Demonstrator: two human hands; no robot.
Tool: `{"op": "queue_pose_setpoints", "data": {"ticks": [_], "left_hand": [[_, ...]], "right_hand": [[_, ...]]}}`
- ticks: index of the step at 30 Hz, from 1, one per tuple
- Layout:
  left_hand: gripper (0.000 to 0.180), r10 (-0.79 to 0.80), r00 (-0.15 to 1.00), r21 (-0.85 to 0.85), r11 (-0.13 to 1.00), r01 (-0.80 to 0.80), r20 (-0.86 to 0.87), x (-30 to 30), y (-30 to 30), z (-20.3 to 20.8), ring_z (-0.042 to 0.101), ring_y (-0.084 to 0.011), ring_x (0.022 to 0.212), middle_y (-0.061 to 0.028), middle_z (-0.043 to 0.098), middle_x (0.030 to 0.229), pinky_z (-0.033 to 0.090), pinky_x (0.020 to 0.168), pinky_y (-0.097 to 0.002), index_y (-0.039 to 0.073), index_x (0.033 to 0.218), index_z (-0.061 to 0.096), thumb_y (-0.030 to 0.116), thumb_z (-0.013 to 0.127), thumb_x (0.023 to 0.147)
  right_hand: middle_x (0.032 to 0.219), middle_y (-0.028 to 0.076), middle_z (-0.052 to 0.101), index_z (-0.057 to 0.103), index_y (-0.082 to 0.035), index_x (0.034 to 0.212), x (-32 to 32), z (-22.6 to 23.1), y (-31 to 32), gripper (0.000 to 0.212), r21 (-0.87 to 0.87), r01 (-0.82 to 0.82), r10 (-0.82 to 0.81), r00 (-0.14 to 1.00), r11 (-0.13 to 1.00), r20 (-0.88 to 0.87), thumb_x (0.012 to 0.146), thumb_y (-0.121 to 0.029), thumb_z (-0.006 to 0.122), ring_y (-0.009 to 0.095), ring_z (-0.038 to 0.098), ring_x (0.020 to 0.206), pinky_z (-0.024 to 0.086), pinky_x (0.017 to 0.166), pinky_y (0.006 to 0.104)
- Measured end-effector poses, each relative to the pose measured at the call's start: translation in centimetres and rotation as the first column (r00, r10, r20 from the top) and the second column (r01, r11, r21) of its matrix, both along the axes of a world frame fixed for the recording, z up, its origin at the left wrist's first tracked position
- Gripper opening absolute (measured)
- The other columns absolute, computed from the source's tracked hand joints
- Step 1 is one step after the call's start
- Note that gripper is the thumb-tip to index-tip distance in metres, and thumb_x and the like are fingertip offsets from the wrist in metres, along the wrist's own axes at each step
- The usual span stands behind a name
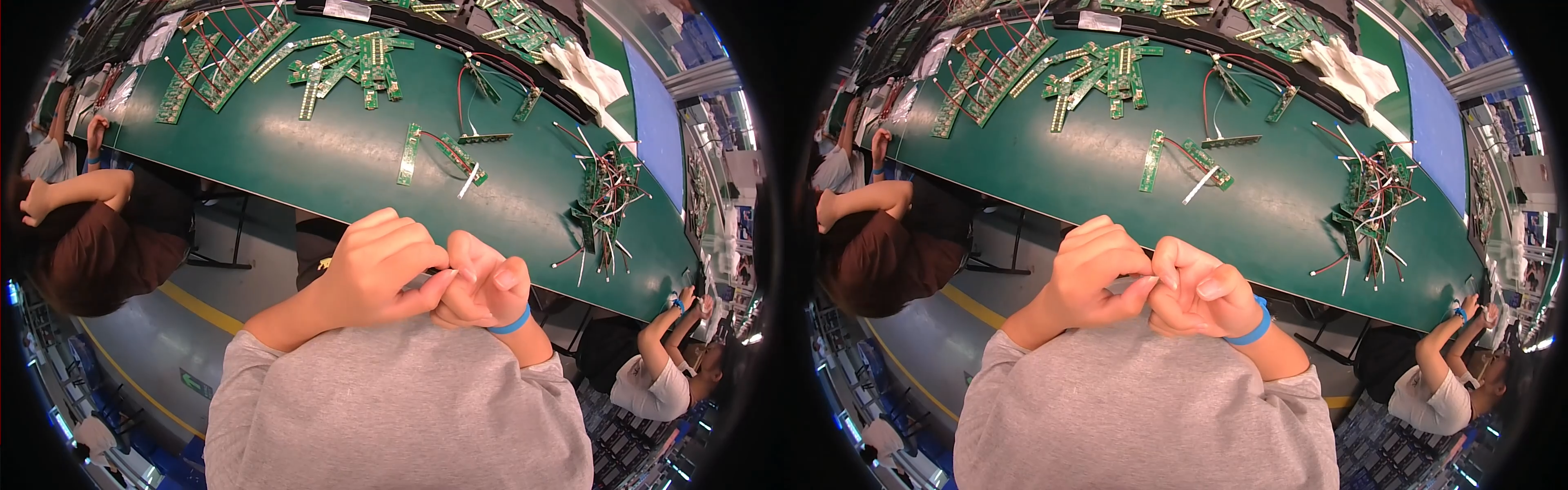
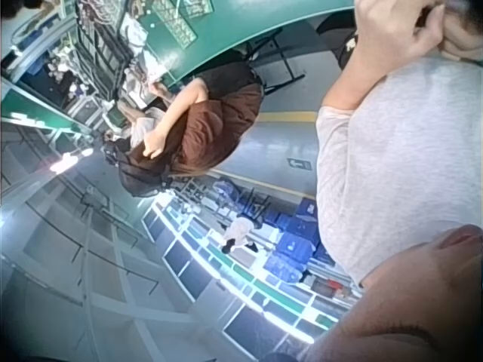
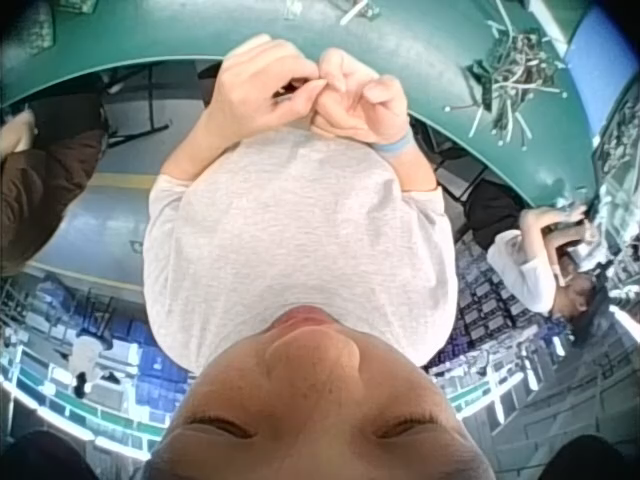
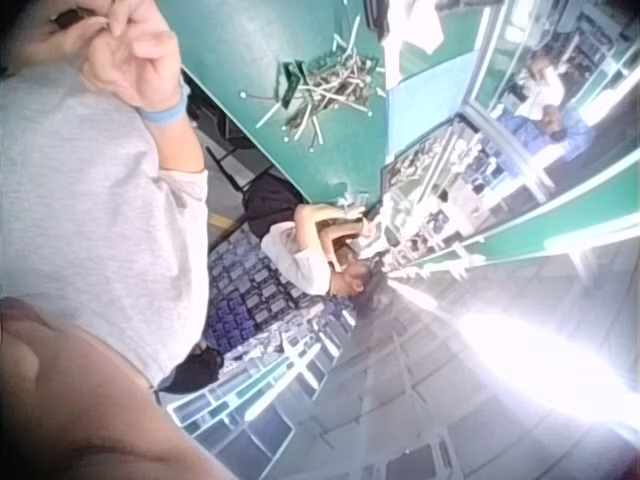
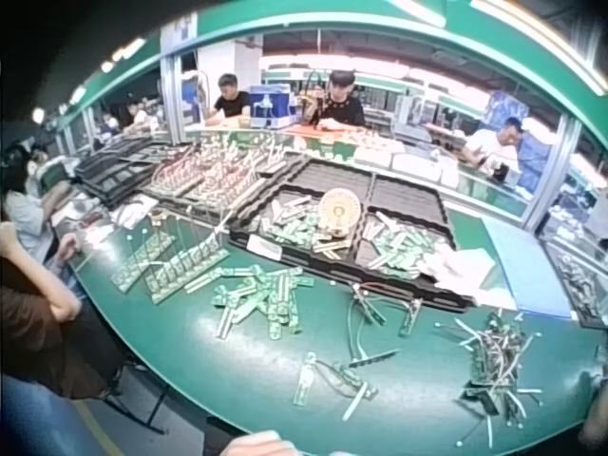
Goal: The person connects wires to circuit boards by hand and sets the assembled circuit boards on the table.
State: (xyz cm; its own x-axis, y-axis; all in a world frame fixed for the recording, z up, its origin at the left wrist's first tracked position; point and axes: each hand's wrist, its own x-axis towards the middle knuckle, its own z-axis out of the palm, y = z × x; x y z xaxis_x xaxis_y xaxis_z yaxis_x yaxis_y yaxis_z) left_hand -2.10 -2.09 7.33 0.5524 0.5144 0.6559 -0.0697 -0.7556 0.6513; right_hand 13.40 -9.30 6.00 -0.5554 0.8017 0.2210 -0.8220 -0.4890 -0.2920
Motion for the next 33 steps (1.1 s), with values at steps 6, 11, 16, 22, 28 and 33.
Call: {"op": "queue_pose_setpoints", "data": {"ticks": [6,11,16,22,28,33], "left_hand": [[0.013,0.014,1.000,-0.012,1.000,-0.014,0.002,-0.1,0.0,-0.1,0.042,-0.0168,0.046,-0.0021,0.048,0.057,0.029,0.045,-0.0284,0.006,0.068,0.055,0.004,0.066,0.063],[0.014,0.060,0.998,-0.015,0.998,-0.060,-0.022,-0.3,0.0,0.4,0.043,-0.0165,0.046,-0.0014,0.048,0.057,0.029,0.046,-0.0284,0.007,0.069,0.054,0.003,0.065,0.061],[0.016,0.091,0.993,0.019,0.996,-0.090,-0.079,-0.5,-0.1,0.4,0.045,-0.0159,0.048,-0.0011,0.049,0.058,0.029,0.046,-0.0284,0.008,0.069,0.054,0.005,0.065,0.058],[0.017,0.119,0.984,0.046,0.993,-0.113,-0.132,-0.6,-0.1,0.4,0.044,-0.0165,0.048,-0.0012,0.048,0.058,0.029,0.046,-0.0286,0.008,0.069,0.053,0.004,0.065,0.057],[0.017,0.122,0.978,0.082,0.991,-0.109,-0.172,-0.7,-0.2,0.4,0.044,-0.0167,0.049,-0.0015,0.048,0.059,0.029,0.047,-0.0292,0.008,0.068,0.052,0.003,0.064,0.057],[0.017,0.116,0.972,0.108,0.990,-0.096,-0.206,-0.9,-0.2,0.5,0.042,-0.0169,0.050,-0.0013,0.044,0.057,0.029,0.048,-0.0293,0.008,0.063,0.049,0.002,0.064,0.056]], "right_hand": [[0.053,0.003,0.040,0.034,-0.008,0.094,-0.1,-0.1,-0.1,0.023,-0.002,0.018,-0.018,0.999,1.000,0.026,0.082,-0.025,0.045,0.009,0.032,0.043,0.027,0.045,0.0241],[0.054,0.003,0.040,0.035,-0.007,0.096,-0.1,0.0,-0.2,0.025,0.005,0.058,-0.058,0.996,0.998,0.074,0.082,-0.025,0.046,0.008,0.032,0.043,0.027,0.045,0.0232],[0.054,0.003,0.042,0.035,-0.007,0.097,-0.1,0.2,-0.2,0.027,0.021,0.113,-0.115,0.972,0.993,0.203,0.080,-0.025,0.046,0.008,0.032,0.044,0.027,0.046,0.0225],[0.055,0.004,0.043,0.036,-0.006,0.098,0.3,0.6,-0.5,0.028,0.051,0.168,-0.173,0.879,0.985,0.444,0.077,-0.021,0.046,0.008,0.032,0.045,0.026,0.046,0.0218],[0.057,0.003,0.043,0.038,-0.006,0.098,0.3,1.1,-0.7,0.026,0.026,0.200,-0.179,0.807,0.980,0.562,0.077,-0.016,0.051,0.007,0.032,0.047,0.025,0.045,0.0205],[0.061,0.001,0.044,0.040,-0.006,0.098,0.4,1.4,-0.8,0.024,-0.007,0.192,-0.145,0.763,0.981,0.630,0.079,-0.013,0.052,0.005,0.033,0.050,0.025,0.046,0.0203]]}}
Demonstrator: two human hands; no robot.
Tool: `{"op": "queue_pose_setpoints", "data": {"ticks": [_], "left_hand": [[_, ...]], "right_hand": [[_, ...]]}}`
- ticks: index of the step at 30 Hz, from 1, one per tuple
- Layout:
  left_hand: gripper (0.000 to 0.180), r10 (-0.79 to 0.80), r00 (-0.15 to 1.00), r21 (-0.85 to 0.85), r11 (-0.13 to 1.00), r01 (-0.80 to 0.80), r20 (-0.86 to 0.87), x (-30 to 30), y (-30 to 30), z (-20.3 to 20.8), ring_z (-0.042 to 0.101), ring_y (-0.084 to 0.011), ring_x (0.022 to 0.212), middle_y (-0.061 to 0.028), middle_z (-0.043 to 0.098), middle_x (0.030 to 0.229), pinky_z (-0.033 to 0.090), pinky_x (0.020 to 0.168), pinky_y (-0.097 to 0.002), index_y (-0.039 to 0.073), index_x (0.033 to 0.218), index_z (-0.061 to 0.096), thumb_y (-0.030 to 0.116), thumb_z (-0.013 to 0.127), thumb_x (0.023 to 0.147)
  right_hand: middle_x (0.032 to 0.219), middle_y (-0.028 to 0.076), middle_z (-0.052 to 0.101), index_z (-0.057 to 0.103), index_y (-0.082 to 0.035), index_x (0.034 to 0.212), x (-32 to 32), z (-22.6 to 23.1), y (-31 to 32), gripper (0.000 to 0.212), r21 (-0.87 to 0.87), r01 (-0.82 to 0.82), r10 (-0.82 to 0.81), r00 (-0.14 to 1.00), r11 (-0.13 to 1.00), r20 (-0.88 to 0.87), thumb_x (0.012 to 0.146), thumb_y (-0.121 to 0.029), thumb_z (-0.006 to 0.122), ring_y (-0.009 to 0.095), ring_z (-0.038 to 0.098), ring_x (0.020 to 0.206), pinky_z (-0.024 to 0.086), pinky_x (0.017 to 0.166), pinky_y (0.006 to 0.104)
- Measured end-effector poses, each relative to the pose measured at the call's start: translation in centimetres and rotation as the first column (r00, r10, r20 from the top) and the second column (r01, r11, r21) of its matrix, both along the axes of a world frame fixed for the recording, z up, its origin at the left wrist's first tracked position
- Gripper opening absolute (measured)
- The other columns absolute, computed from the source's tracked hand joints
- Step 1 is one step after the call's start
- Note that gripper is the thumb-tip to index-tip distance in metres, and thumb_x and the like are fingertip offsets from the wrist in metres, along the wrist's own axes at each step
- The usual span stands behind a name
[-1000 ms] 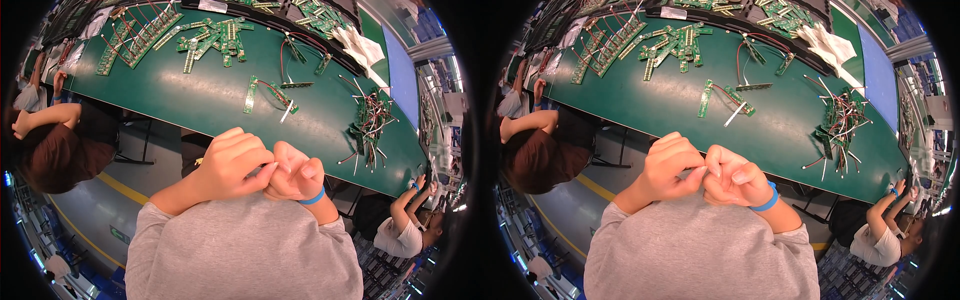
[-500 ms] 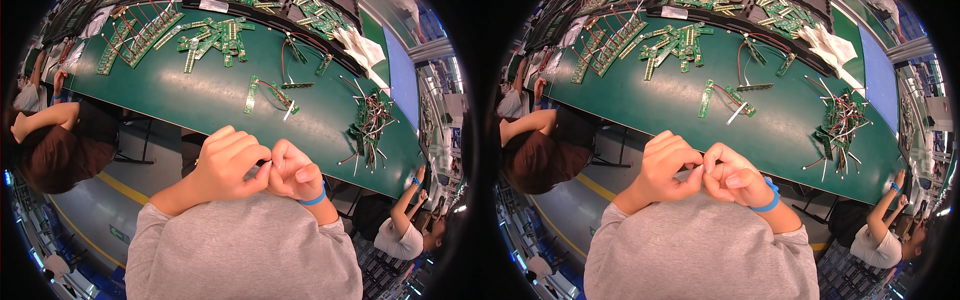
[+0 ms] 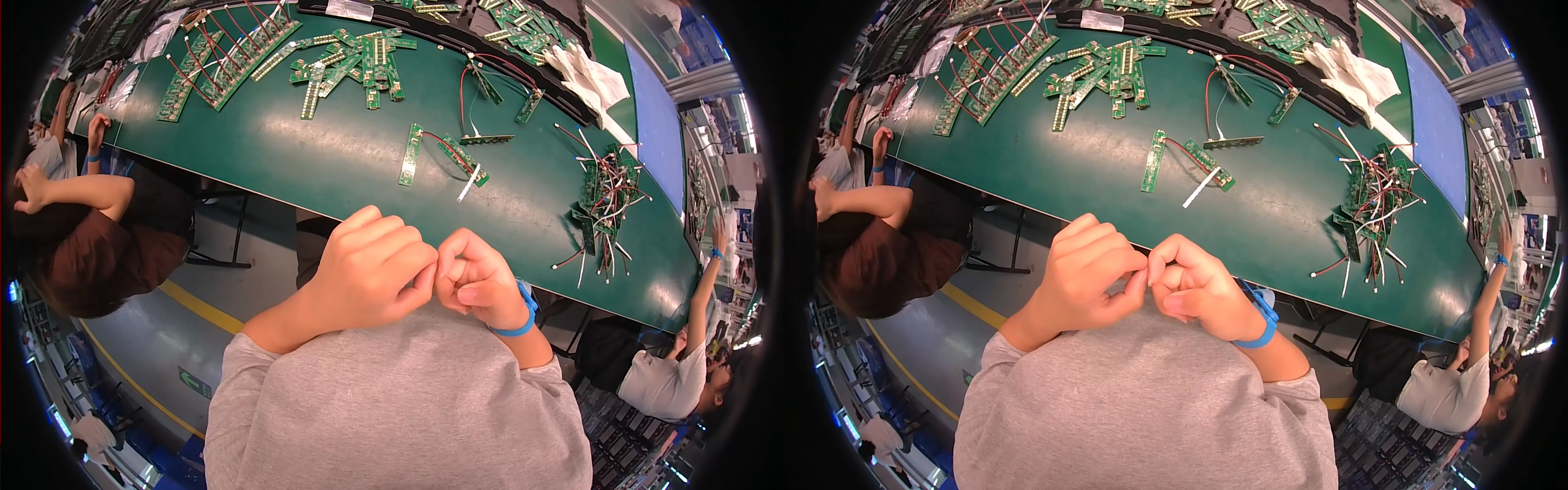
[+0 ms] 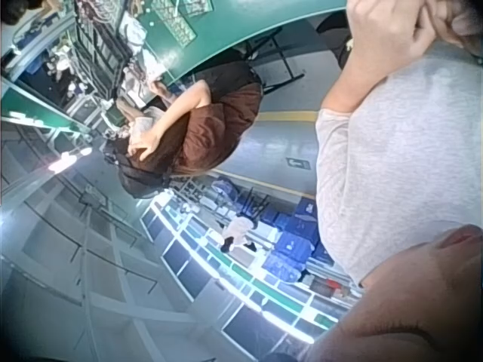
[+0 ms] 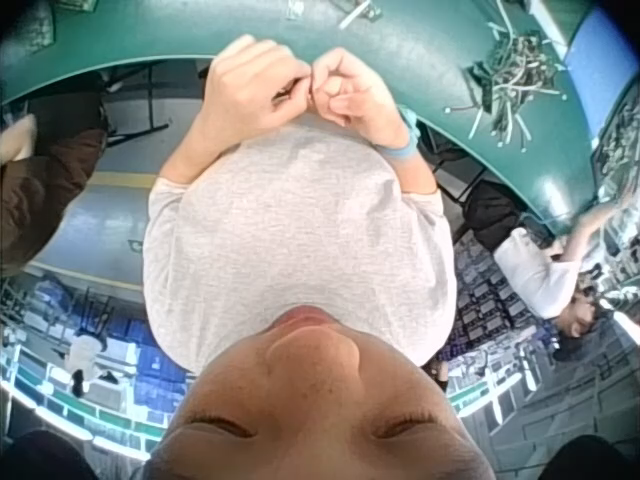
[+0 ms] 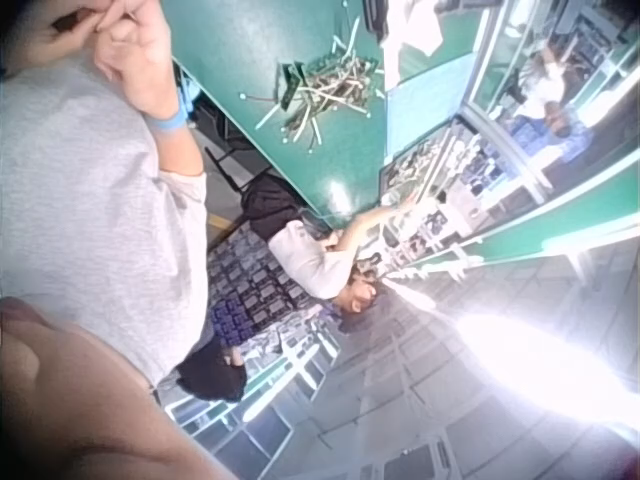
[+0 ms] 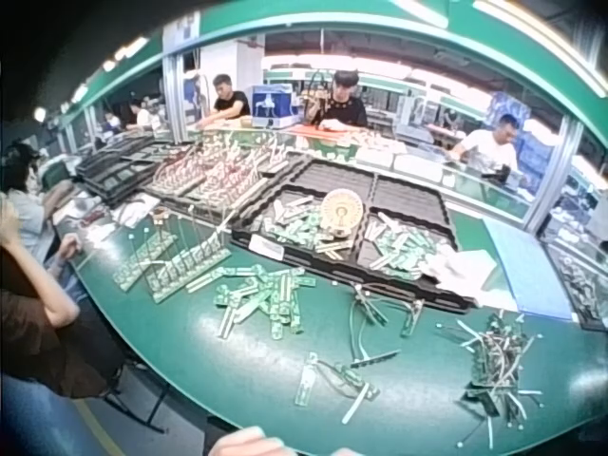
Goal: The person connects wires to circuit boards by hand and sets the assembled circuit boards on the table.
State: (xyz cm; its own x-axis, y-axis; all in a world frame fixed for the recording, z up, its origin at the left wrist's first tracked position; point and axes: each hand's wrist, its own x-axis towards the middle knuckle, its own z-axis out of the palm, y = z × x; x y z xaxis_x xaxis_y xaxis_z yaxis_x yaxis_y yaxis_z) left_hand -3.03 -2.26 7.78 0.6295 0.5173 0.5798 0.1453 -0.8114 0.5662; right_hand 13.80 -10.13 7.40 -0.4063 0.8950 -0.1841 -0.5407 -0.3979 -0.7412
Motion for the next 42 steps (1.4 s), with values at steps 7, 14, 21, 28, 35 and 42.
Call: {"op": "queue_pose_setpoints", "data": {"ticks": [7,14,21,28,35,42], "left_hand": [[0.019,-0.045,0.993,-0.008,0.999,0.046,0.106,0.3,0.1,-0.4,0.039,-0.0175,0.050,-0.0016,0.039,0.056,0.029,0.049,-0.0296,0.008,0.058,0.044,0.001,0.061,0.052],[0.019,-0.044,0.988,-0.031,0.998,0.049,0.150,0.6,0.1,-0.7,0.038,-0.0178,0.049,-0.0017,0.038,0.056,0.030,0.051,-0.0303,0.008,0.056,0.042,0.000,0.059,0.050],[0.020,-0.026,0.987,-0.034,0.999,0.032,0.159,0.6,0.2,-0.6,0.038,-0.0179,0.049,-0.0017,0.037,0.055,0.030,0.052,-0.0306,0.008,0.055,0.040,0.000,0.058,0.049],[0.020,-0.004,0.990,-0.044,0.999,0.011,0.144,0.5,0.1,-0.8,0.038,-0.0180,0.049,-0.0015,0.037,0.054,0.029,0.052,-0.0304,0.008,0.055,0.040,-0.001,0.057,0.048],[0.019,-0.004,0.996,-0.103,0.995,0.013,0.088,0.2,0.2,-0.1,0.039,-0.0184,0.049,-0.0022,0.039,0.054,0.030,0.053,-0.0302,0.007,0.057,0.042,-0.001,0.057,0.050],[0.013,-0.055,0.997,-0.188,0.980,0.064,0.051,-0.2,0.2,-0.3,0.041,-0.0168,0.050,-0.0009,0.044,0.055,0.031,0.055,-0.0293,0.007,0.063,0.051,0.002,0.062,0.060]], "right_hand": [[0.063,-0.001,0.043,0.040,-0.005,0.099,-0.2,0.2,-0.1,0.026,0.006,-0.006,0.005,1.000,1.000,0.027,0.078,-0.008,0.053,0.005,0.033,0.054,0.026,0.050,0.0198],[0.066,-0.001,0.043,0.039,-0.005,0.101,-0.3,-0.1,-0.1,0.027,0.036,-0.025,0.024,0.999,0.999,0.022,0.077,-0.007,0.052,0.005,0.034,0.057,0.027,0.052,0.0199],[0.067,-0.002,0.043,0.040,-0.004,0.102,-0.3,0.1,0.0,0.027,0.037,-0.032,0.030,0.999,0.999,0.040,0.077,-0.004,0.051,0.004,0.033,0.058,0.027,0.053,0.0194],[0.069,-0.002,0.044,0.040,-0.005,0.103,-0.6,0.3,0.1,0.028,0.039,-0.001,-0.003,0.996,0.999,0.091,0.078,-0.002,0.052,0.003,0.035,0.059,0.029,0.055,0.0189],[0.064,0.002,0.046,0.036,-0.008,0.104,0.3,-0.9,0.2,0.033,0.090,0.013,0.005,0.980,0.996,-0.198,0.077,-0.013,0.053,0.007,0.037,0.052,0.029,0.050,0.0208],[0.051,-0.001,0.037,0.029,-0.015,0.091,1.0,-1.3,1.5,0.029,0.188,-0.172,0.254,0.612,0.967,-0.749,0.077,-0.029,0.049,0.011,0.034,0.039,0.023,0.041,0.0279]]}}
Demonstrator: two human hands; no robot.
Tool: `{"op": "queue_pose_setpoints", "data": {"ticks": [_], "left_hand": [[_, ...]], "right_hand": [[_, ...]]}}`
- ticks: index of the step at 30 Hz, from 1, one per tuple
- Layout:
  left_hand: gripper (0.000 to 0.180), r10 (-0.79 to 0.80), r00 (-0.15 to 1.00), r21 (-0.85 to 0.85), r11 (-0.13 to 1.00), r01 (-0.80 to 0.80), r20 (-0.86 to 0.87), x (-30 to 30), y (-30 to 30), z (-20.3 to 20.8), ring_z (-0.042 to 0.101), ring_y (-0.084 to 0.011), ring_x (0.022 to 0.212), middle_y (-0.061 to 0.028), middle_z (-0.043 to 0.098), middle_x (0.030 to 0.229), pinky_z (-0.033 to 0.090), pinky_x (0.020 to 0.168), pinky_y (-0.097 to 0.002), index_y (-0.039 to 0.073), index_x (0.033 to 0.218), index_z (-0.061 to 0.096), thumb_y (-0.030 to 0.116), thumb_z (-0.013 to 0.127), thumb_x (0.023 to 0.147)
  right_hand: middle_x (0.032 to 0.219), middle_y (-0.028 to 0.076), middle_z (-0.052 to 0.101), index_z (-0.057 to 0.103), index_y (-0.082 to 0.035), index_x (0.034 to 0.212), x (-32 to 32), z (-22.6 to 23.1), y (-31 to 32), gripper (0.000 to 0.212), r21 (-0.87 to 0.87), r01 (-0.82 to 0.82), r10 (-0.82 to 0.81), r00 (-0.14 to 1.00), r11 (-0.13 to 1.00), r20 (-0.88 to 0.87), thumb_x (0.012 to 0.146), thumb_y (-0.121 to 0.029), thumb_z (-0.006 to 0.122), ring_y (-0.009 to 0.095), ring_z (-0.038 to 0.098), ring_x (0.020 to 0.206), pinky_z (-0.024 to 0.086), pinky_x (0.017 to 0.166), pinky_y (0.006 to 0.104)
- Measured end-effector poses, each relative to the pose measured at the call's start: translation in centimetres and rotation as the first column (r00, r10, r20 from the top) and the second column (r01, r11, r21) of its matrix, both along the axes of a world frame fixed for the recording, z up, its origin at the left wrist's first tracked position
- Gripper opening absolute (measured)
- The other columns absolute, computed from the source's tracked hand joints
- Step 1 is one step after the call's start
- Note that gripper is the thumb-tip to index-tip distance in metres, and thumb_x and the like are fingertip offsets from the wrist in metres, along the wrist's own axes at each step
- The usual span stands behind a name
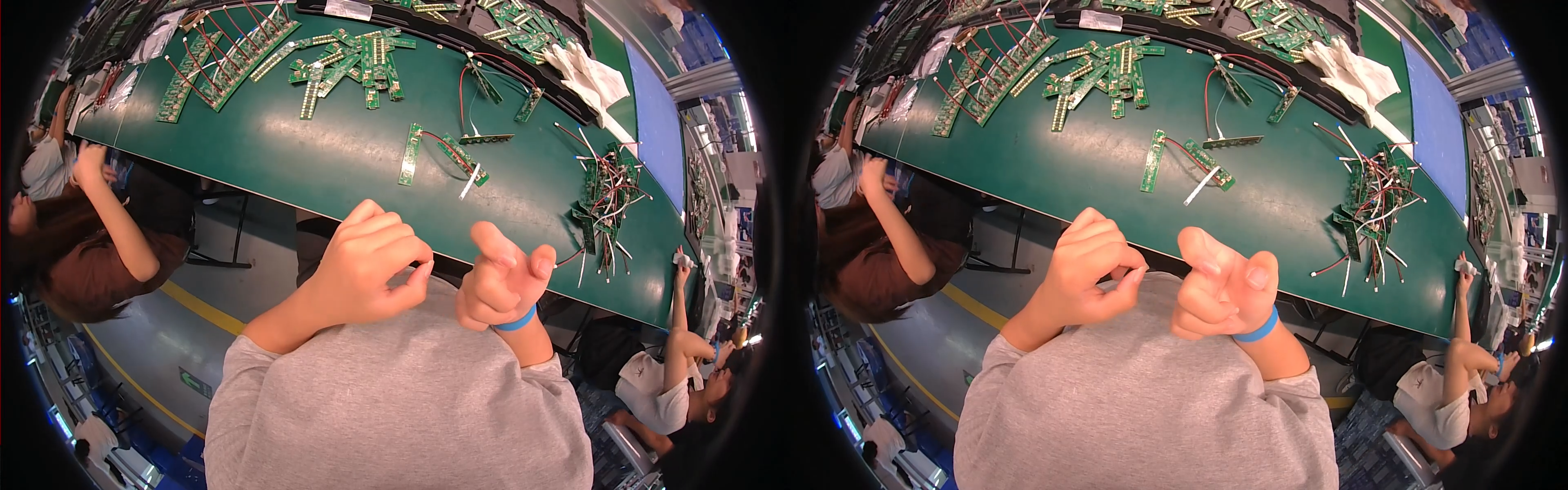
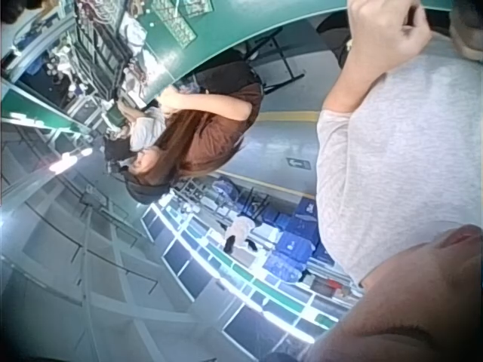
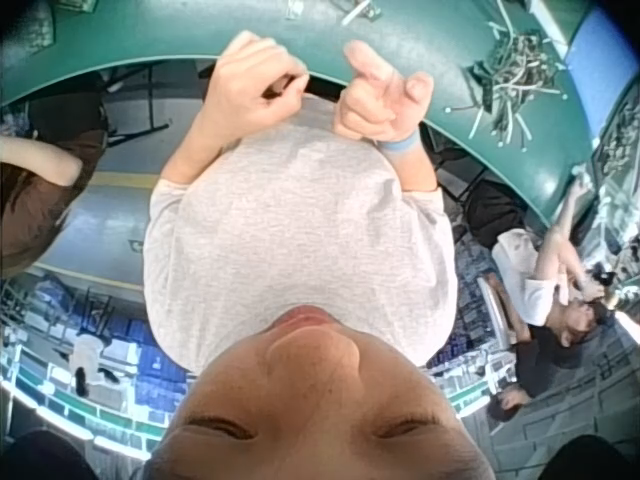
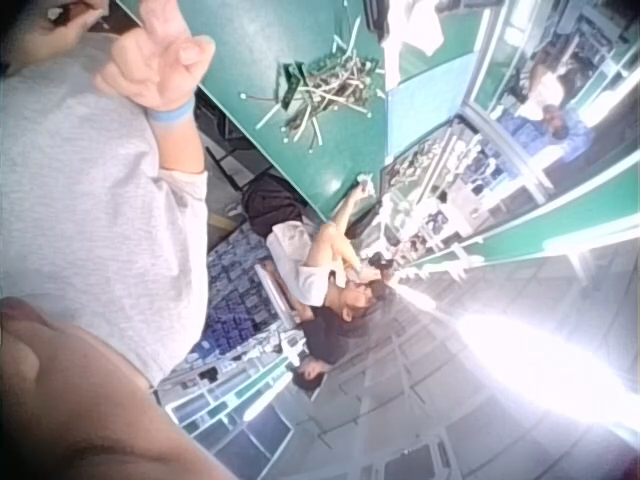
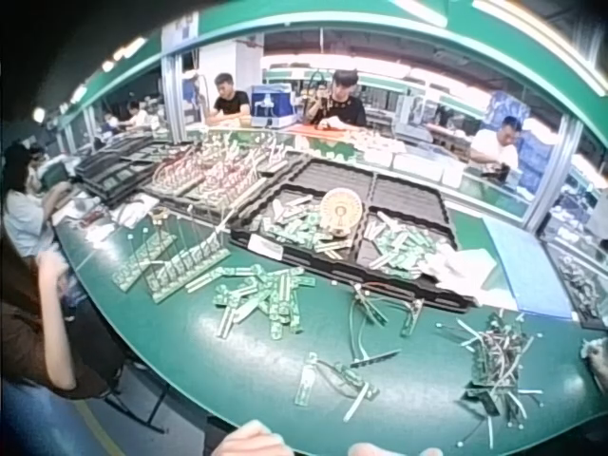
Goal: The person connects wires to circuit boards by hand and sets the assembled circuit boards on the table.
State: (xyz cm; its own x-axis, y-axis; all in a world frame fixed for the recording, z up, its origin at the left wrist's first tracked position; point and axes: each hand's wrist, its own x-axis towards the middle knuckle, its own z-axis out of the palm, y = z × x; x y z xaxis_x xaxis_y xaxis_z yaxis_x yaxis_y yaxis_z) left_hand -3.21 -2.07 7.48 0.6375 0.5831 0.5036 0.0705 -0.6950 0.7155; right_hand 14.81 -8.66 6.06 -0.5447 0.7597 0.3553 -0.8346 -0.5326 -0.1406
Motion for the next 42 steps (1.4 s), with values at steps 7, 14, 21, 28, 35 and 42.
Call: {"op": "queue_pose_setpoints", "data": {"ticks": [7,14,21,28,35,42], "left_hand": [[0.015,-0.035,0.998,0.005,0.999,0.035,0.056,-0.2,0.3,-0.3,0.041,-0.0169,0.050,-0.0003,0.044,0.054,0.031,0.054,-0.0296,0.007,0.062,0.052,0.006,0.065,0.067],[0.019,-0.029,0.997,-0.036,0.999,0.031,0.070,-0.1,0.2,-0.4,0.042,-0.0152,0.048,0.0007,0.044,0.053,0.031,0.055,-0.0288,0.008,0.061,0.049,0.004,0.067,0.067],[0.018,-0.016,0.998,-0.070,0.997,0.020,0.063,0.0,0.0,-0.1,0.042,-0.0134,0.048,0.0017,0.044,0.053,0.032,0.056,-0.0280,0.008,0.064,0.050,0.003,0.067,0.066],[0.018,-0.106,0.994,0.046,0.993,0.106,-0.008,-0.7,0.4,-0.7,0.043,-0.0139,0.049,0.0013,0.047,0.056,0.033,0.057,-0.0280,0.008,0.064,0.050,0.003,0.067,0.067],[0.013,0.047,0.996,-0.201,0.979,-0.031,0.076,0.4,-0.3,0.3,0.048,-0.0143,0.052,0.0006,0.051,0.061,0.033,0.056,-0.0270,0.007,0.070,0.054,0.005,0.067,0.068],[0.014,-0.064,0.989,0.002,0.998,0.064,0.133,1.1,0.1,0.2,0.046,-0.0155,0.050,-0.0003,0.050,0.058,0.031,0.053,-0.0279,0.008,0.069,0.056,0.010,0.069,0.064]], "right_hand": [[0.053,-0.001,0.039,0.030,-0.014,0.090,-0.3,-0.1,-0.1,0.031,-0.003,-0.007,0.006,0.998,1.000,-0.062,0.074,-0.030,0.050,0.009,0.036,0.042,0.026,0.045,0.0254],[0.051,0.000,0.037,0.029,-0.015,0.089,-0.2,-0.2,-0.1,0.031,0.014,-0.036,0.037,0.999,0.999,-0.037,0.077,-0.031,0.052,0.012,0.032,0.038,0.023,0.041,0.0277],[0.051,0.000,0.037,0.029,-0.015,0.089,-0.3,-0.3,-0.2,0.032,0.014,-0.041,0.041,0.998,0.999,-0.049,0.077,-0.033,0.052,0.012,0.032,0.038,0.023,0.040,0.0274],[0.062,0.001,0.043,0.032,-0.017,0.093,-0.5,-0.4,-0.5,0.034,-0.019,-0.041,0.038,0.991,0.999,-0.126,0.076,-0.036,0.054,0.010,0.042,0.048,0.027,0.050,0.0278],[0.069,0.005,0.043,0.032,-0.016,0.099,-0.8,-0.2,-0.5,0.041,-0.055,-0.066,0.059,0.990,0.996,-0.125,0.072,-0.035,0.056,0.013,0.042,0.051,0.028,0.051,0.0281],[0.062,0.007,0.042,0.029,-0.012,0.101,-1.1,-0.6,-0.7,0.044,-0.033,-0.025,0.026,0.999,0.999,0.038,0.072,-0.032,0.056,0.011,0.035,0.044,0.029,0.044,0.0244]]}}
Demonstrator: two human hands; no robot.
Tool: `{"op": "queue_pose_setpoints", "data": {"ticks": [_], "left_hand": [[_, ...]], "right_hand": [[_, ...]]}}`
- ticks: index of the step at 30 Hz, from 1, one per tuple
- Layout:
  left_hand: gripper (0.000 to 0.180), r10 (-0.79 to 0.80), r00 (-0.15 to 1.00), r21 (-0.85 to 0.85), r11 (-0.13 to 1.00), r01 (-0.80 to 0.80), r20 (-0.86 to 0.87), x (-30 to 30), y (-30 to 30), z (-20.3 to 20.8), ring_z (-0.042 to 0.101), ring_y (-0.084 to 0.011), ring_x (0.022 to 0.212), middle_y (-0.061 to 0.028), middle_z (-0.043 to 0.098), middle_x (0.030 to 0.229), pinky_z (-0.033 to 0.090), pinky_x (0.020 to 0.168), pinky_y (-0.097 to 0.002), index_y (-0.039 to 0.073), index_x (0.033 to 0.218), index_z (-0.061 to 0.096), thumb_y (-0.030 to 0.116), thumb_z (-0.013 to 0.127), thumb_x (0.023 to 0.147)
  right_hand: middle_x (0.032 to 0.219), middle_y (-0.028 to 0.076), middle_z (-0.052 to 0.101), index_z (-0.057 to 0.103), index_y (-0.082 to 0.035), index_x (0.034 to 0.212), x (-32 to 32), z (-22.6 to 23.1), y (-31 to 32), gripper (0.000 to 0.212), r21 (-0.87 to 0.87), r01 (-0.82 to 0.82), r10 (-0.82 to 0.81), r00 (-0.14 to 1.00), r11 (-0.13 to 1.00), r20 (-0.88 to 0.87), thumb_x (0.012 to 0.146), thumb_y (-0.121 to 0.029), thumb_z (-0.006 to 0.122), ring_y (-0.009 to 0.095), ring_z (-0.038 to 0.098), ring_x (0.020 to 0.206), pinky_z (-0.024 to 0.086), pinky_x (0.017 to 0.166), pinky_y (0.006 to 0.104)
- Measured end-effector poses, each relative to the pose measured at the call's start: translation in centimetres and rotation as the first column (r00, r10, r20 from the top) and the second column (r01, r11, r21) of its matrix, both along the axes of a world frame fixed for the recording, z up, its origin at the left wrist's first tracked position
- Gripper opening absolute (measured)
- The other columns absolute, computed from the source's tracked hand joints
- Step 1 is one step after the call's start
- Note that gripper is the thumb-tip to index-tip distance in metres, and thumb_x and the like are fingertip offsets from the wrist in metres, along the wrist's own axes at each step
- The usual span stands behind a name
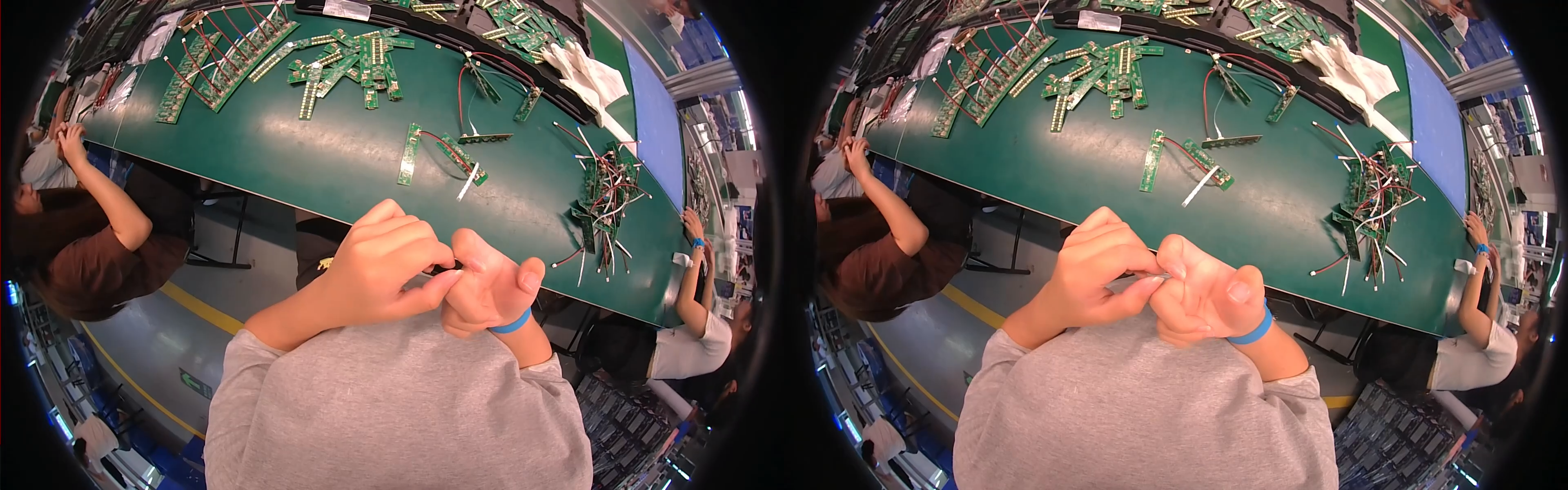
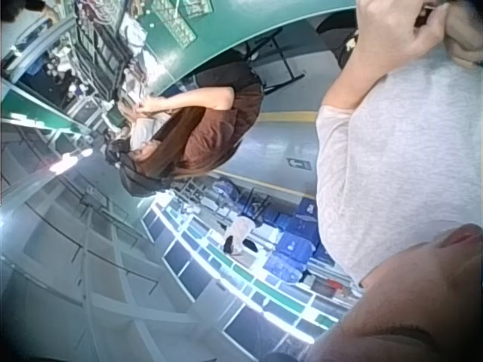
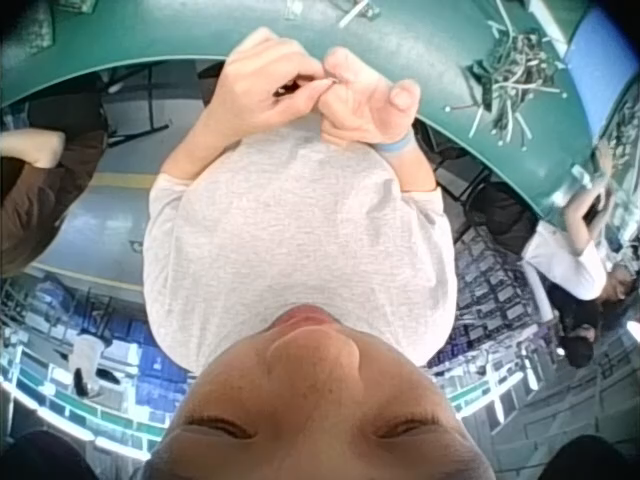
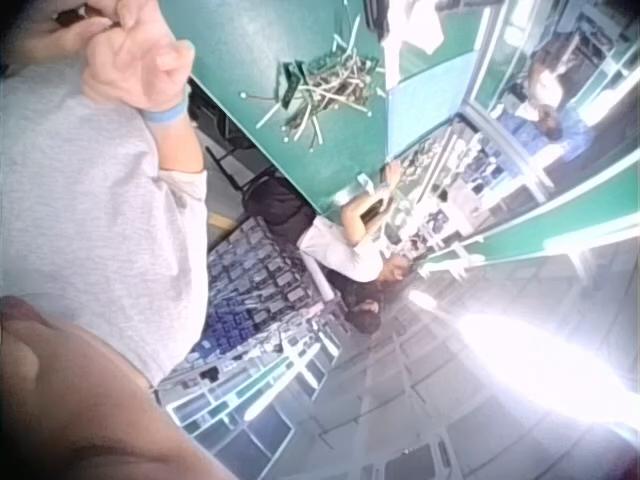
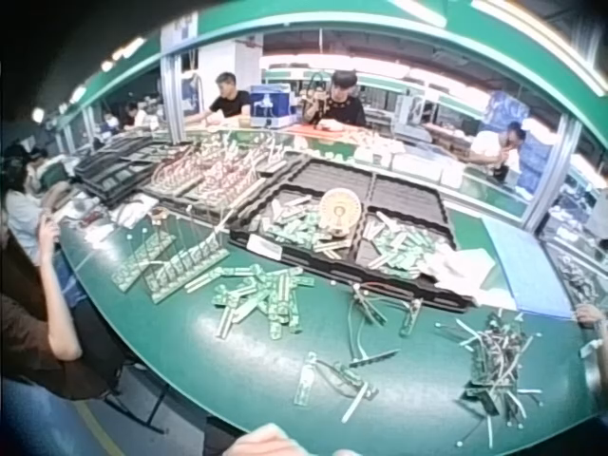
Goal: The person connects wires to circuit boards by hand and sets the assembled circuit boards on the table.
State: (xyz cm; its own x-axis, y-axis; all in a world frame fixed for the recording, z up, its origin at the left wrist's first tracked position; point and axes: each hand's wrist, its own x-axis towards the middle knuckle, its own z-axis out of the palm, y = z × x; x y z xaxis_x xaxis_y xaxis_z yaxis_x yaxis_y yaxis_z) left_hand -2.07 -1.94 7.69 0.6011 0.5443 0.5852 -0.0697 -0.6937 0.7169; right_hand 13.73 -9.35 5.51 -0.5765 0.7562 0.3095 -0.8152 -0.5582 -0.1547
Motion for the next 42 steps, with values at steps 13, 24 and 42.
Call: {"op": "queue_pose_setpoints", "data": {"ticks": [13,24,42], "left_hand": [[0.014,0.031,0.999,0.029,0.999,-0.032,0.020,0.23,-0.01,-0.27,0.044,-0.0163,0.047,-0.0013,0.047,0.055,0.030,0.051,-0.0287,0.007,0.063,0.055,0.008,0.069,0.064],[0.015,0.036,0.999,0.030,0.999,-0.036,0.024,0.05,-0.10,-0.11,0.045,-0.0168,0.048,-0.0017,0.048,0.055,0.032,0.051,-0.0289,0.007,0.062,0.053,0.006,0.067,0.064],[0.015,0.154,0.988,0.084,0.985,-0.153,-0.004,-0.19,-0.23,0.00,0.045,-0.0148,0.047,0.0003,0.047,0.055,0.030,0.052,-0.0280,0.009,0.066,0.053,0.004,0.065,0.060]], "right_hand": [[0.058,0.006,0.040,0.029,-0.012,0.101,0.10,0.11,-0.14,0.043,0.013,0.028,-0.030,0.987,1.000,0.159,0.072,-0.033,0.053,0.010,0.032,0.044,0.026,0.043,0.0235],[0.058,0.006,0.041,0.029,-0.012,0.101,-0.01,-0.05,-0.19,0.043,0.010,0.029,-0.030,0.986,1.000,0.162,0.072,-0.033,0.053,0.010,0.033,0.045,0.027,0.044,0.0234],[0.059,0.006,0.041,0.028,-0.010,0.105,0.07,0.44,-0.32,0.046,0.040,0.109,-0.116,0.932,0.993,0.344,0.072,-0.032,0.052,0.010,0.033,0.046,0.026,0.045,0.0229]]}}
